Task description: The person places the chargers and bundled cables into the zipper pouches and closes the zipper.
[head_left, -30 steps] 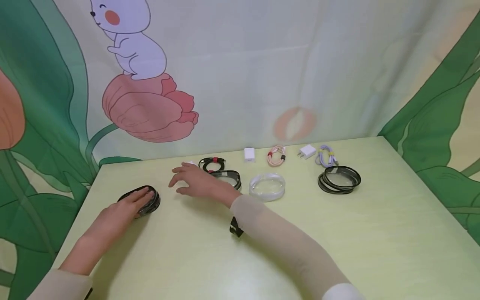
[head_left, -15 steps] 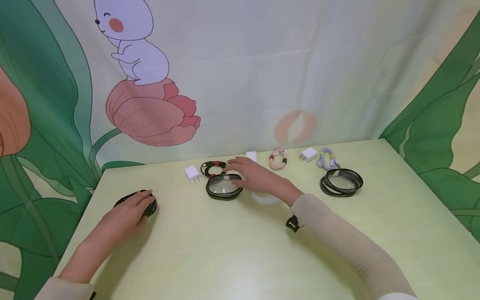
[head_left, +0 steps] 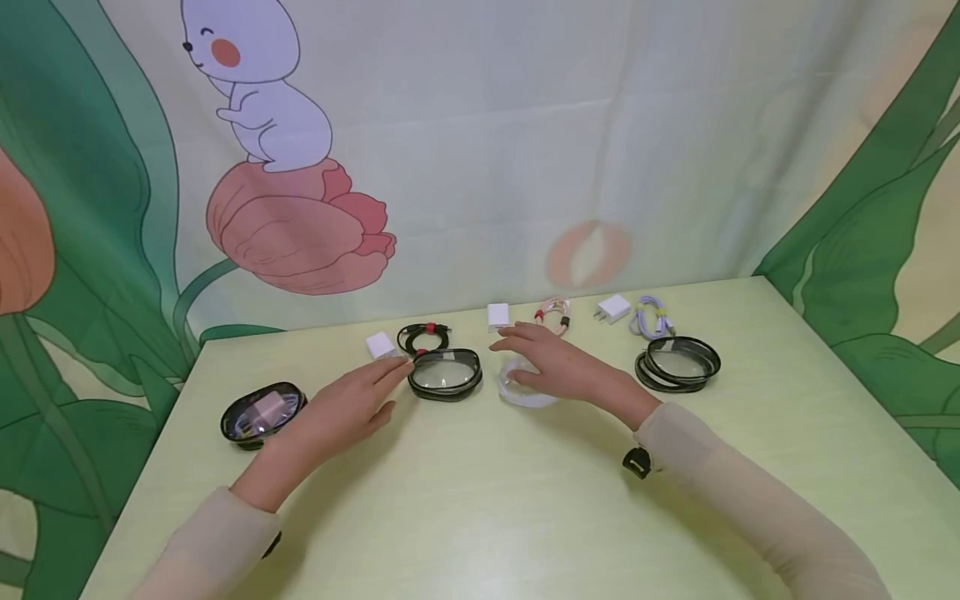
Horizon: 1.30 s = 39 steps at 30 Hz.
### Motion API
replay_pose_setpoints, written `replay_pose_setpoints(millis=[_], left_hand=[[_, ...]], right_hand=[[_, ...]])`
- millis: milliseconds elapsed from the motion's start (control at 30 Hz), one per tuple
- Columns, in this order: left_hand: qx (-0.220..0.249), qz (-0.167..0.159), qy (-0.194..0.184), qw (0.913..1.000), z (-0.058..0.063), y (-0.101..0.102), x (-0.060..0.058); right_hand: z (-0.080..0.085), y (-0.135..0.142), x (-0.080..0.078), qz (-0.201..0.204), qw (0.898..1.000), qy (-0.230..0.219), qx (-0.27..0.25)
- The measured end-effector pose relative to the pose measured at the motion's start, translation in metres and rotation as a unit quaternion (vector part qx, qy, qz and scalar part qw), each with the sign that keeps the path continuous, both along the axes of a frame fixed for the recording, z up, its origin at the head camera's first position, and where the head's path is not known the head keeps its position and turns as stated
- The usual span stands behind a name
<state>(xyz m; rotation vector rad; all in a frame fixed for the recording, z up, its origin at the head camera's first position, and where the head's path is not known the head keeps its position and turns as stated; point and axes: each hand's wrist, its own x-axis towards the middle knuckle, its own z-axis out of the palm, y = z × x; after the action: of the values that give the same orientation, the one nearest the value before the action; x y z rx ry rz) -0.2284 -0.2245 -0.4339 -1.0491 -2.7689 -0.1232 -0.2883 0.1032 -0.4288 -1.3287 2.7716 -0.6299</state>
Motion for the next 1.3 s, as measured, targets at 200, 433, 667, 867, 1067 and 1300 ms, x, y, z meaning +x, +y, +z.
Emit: replay_pose_setpoints(millis=[200,433,667,867,1067,1300], left_hand=[[-0.019,-0.029,-0.046,0.9983,-0.013,0.023,-0.018],[-0.04,-0.021,-0.031,0.9985,-0.014,0.028,-0.018],[-0.046,-0.005,0.007,0.9989,-0.015,0.031,-0.01],[-0.035,0.044,-0.001,0.9984,-0.012,0.026,-0.004],[0.004,0.054,-0.061,0.9967,-0.003,0.021,-0.013],[0.009,0.002,-0.161,0.9869,-0.005,0.018,-0.03]], right_hand=[[0.001,0.001,-0.002,0.0,1.0,0.002,-0.002],[0.005,-0.003,-0.004,-0.004,1.0,0.002,-0.006],[0.006,-0.005,-0.001,-0.001,1.0,-0.001,-0.009],[0.007,-0.01,-0.001,0.0,1.0,-0.01,-0.01],[0.011,-0.019,-0.005,0.001,1.0,-0.021,-0.004],[0.013,-0.04,-0.014,0.005,1.0,-0.028,0.005]])
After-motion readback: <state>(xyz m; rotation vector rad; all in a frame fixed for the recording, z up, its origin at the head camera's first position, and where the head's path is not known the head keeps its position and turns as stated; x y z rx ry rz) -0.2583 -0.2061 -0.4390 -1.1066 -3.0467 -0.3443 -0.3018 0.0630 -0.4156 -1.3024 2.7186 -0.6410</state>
